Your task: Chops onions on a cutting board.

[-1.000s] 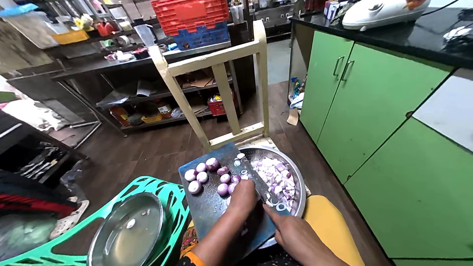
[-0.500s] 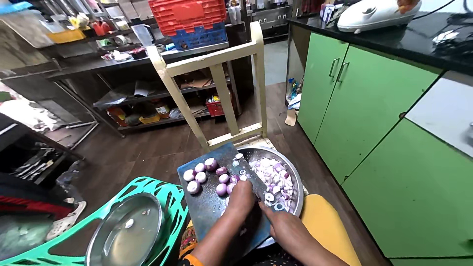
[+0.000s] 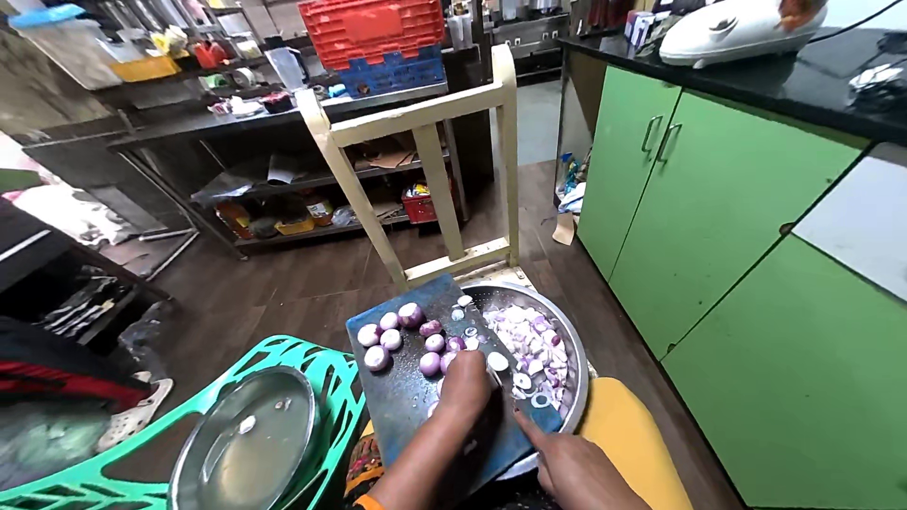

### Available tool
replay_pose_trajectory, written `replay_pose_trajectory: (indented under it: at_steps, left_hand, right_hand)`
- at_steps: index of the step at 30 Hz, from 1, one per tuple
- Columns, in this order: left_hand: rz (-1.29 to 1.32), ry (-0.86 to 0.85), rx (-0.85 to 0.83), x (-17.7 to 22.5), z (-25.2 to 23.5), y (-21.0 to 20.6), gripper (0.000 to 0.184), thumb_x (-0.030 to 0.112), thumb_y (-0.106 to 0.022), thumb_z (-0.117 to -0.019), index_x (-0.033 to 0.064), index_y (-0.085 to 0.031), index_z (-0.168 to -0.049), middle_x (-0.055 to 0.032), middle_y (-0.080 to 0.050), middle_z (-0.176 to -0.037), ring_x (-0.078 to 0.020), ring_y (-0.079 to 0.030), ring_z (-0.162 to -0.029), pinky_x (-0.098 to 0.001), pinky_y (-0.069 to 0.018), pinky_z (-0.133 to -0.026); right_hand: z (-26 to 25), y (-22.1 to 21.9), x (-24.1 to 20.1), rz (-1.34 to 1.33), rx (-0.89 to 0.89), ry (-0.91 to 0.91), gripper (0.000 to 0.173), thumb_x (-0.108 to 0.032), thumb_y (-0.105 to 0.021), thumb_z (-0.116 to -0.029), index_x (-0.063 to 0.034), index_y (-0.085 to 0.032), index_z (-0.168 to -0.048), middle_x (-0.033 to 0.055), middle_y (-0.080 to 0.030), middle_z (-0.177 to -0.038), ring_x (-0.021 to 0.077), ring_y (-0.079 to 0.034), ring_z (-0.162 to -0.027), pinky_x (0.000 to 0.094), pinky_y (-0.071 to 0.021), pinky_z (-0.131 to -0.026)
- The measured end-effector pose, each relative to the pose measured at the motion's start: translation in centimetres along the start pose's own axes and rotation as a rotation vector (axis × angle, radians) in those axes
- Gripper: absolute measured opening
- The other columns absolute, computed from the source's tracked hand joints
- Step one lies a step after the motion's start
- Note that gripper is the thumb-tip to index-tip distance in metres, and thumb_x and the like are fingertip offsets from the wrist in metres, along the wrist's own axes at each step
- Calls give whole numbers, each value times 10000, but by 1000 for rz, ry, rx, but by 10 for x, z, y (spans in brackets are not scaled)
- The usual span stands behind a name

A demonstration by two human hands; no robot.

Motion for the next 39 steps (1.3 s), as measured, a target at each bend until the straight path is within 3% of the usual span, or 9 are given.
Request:
replay_pose_trajectory:
  at_steps: [8, 13, 17, 19, 23, 27, 29, 32, 39]
  left_hand:
    - [-10, -1, 22, 0, 2, -2, 127, 138, -688, -909, 19, -732, -906, -169, -731, -994, -337, -716, -1005, -532, -587, -886]
    - [55, -31, 33, -8, 2, -4, 132, 154, -725, -893, 34, -748, -943, -154, -739, -1000, -321, -714, -1014, -521, -577, -922]
    - [147, -87, 50, -4, 2, -14, 243, 197, -762, -889, 85, -731, -1103, -137, -743, -1032, -318, -721, -998, -548, -586, -902]
    - [111, -128, 66, 3, 1, -15, 303, 158, -744, -880, 104, -737, -1177, -151, -731, -1134, -341, -700, -1085, -565, -571, -947]
    - [-13, -260, -7, 0, -5, -17, 292, 52, -666, -929, 154, -756, -1188, -115, -703, -1259, -319, -634, -1235, -525, -511, -1070]
    - [121, -227, 69, -12, 1, -6, 373, 83, -719, -909, 141, -730, -1276, -102, -704, -1293, -289, -649, -1226, -509, -504, -1091]
    - [146, -163, 117, -13, 3, -4, 268, 168, -750, -922, 83, -758, -1176, -135, -730, -1164, -302, -697, -1077, -521, -555, -997]
    - [63, -114, 59, -7, 2, -12, 137, 190, -734, -931, 69, -781, -975, -133, -751, -1019, -305, -714, -1017, -527, -571, -952]
    - [-63, -116, -27, 13, 1, -5, 187, 198, -667, -973, 31, -751, -971, -174, -736, -1027, -350, -709, -1042, -545, -570, -933]
  right_hand:
    - [-27, 0, -9, -11, 19, 3, 703, -108, -501, -996, -286, -285, -1641, 197, -717, -987, 416, -710, -936, 592, -564, -799]
    - [6, -9, 5, -56, -43, 20, 736, -143, -538, -981, -292, -265, -1649, 184, -721, -930, 397, -717, -892, 577, -564, -774]
    - [-1, -13, 18, -276, 26, -9, 753, -201, -601, -964, -270, -287, -1645, 192, -717, -960, 380, -708, -892, 560, -565, -831]
    - [-3, -8, 28, -291, 82, -59, 740, -205, -606, -957, -260, -316, -1636, 185, -723, -993, 368, -712, -923, 548, -566, -858]
    - [-1, 0, 44, -224, 146, -94, 713, -212, -587, -956, -274, -345, -1624, 159, -723, -942, 346, -713, -878, 534, -570, -818]
    - [-2, 2, 23, -191, 141, 13, 758, -188, -564, -967, -329, -259, -1646, 155, -716, -911, 368, -708, -848, 563, -565, -776]
    - [-13, 0, 16, -158, 119, 25, 758, -175, -546, -971, -307, -242, -1652, 160, -709, -906, 378, -705, -855, 567, -565, -774]
    - [-27, -1, 11, -110, 39, 4, 719, -162, -551, -981, -283, -291, -1640, 190, -715, -987, 402, -703, -952, 581, -558, -837]
    - [9, 6, 9, -56, 11, -16, 757, -137, -550, -967, -282, -260, -1651, 190, -714, -921, 403, -713, -881, 575, -565, -772]
Point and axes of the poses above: each hand's wrist, its own z-axis away from the middle knuckle, its own y-axis out of the back of the hand, x = y × z, the point moved 2 cm from there along -z, towards the middle knuckle
